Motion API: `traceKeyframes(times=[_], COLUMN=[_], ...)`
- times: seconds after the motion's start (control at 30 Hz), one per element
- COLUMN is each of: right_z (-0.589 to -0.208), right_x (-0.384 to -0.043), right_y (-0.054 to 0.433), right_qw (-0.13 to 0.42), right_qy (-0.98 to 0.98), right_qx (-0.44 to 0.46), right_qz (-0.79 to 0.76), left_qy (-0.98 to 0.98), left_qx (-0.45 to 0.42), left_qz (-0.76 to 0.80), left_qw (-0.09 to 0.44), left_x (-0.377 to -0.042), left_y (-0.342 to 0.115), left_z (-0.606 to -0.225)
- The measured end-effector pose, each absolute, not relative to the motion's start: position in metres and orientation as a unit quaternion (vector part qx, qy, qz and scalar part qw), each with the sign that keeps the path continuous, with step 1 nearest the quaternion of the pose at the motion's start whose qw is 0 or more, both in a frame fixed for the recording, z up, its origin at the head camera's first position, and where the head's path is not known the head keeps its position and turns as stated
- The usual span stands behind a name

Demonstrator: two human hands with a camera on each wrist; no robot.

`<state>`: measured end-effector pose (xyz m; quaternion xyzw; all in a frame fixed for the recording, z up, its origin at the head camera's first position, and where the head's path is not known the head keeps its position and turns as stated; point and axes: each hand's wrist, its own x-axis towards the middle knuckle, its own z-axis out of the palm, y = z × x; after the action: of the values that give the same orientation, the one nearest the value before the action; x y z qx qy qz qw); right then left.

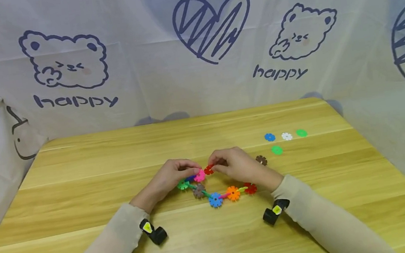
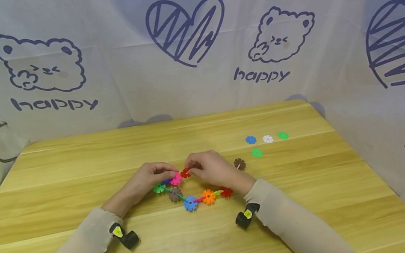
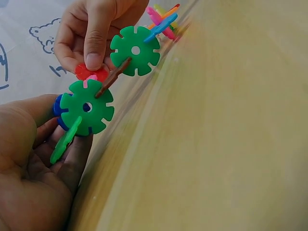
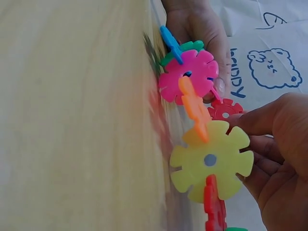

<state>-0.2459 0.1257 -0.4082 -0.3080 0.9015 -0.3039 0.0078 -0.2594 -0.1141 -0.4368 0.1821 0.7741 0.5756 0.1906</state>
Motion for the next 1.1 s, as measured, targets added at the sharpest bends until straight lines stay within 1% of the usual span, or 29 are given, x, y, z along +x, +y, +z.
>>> traceKeyframes(times=[0.57,0.87,1.1], right_z=[-0.408,-0.410,-0.413], right_x=[-0.239,-0.239,-0.239], right_y=[0.118,0.112,0.110], right_qw=[-0.051,-0.081,-0.096], right_qy=[0.900,0.893,0.887], right_qx=[-0.349,-0.366,-0.383], right_qz=[-0.258,-0.249,-0.239], left_qy=[0.782,0.787,0.790], left_qx=[0.171,0.125,0.118], left_qz=[0.568,0.582,0.583], left_qw=[0.190,0.159,0.148], left_x=[-0.260,-0.260,-0.256], left_y=[-0.114,-0.112,-0.109], left_z=[-0.437,-0.436,-0.432])
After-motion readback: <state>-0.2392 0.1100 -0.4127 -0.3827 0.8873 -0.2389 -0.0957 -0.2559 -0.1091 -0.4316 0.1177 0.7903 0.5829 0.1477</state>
